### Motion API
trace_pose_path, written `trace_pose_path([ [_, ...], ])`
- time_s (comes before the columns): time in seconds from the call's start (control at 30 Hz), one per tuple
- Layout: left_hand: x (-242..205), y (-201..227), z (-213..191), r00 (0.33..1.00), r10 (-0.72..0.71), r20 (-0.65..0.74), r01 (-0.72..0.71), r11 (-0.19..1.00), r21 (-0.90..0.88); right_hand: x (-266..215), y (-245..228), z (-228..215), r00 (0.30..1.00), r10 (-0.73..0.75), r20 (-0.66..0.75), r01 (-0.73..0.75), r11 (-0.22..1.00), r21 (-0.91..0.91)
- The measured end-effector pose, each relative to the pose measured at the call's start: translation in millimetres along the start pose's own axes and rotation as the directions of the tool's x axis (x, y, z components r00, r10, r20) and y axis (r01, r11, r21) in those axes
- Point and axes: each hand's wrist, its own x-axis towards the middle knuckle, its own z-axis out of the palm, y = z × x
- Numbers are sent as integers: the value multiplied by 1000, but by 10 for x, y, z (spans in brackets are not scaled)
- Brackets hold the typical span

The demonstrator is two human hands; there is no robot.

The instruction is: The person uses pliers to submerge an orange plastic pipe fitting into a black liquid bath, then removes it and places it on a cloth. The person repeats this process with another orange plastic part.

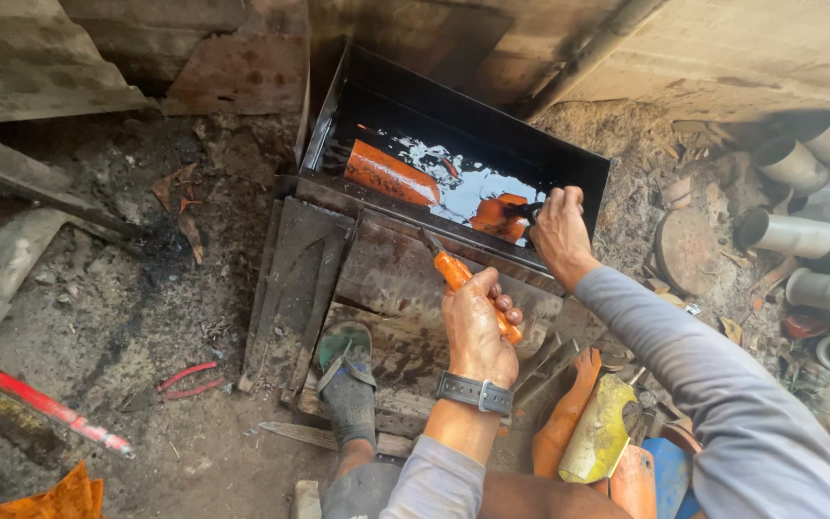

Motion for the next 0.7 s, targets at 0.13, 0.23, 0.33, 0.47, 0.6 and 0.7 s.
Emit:
trace_pose_path([
  [0.13,-39,25,36,1000,-16,-11,17,1000,10,-30,122,-8,996,-58,-64,53,995,-79],
  [0.23,-41,32,26,1000,-21,-12,21,1000,-5,61,185,44,984,-113,-137,105,992,-63],
  [0.33,-39,-34,27,999,-33,-2,33,999,-2,87,193,181,982,-111,-156,107,994,-36],
  [0.47,-33,-79,44,999,-40,13,40,999,-3,110,24,296,984,1,-178,-12,998,-60],
  [0.6,-27,-128,41,999,-25,44,25,1000,5,60,-267,492,997,49,-68,-48,999,16],
  [0.7,-64,-132,71,997,-79,-10,80,995,53,127,-406,627,970,223,-99,-210,969,126],
])
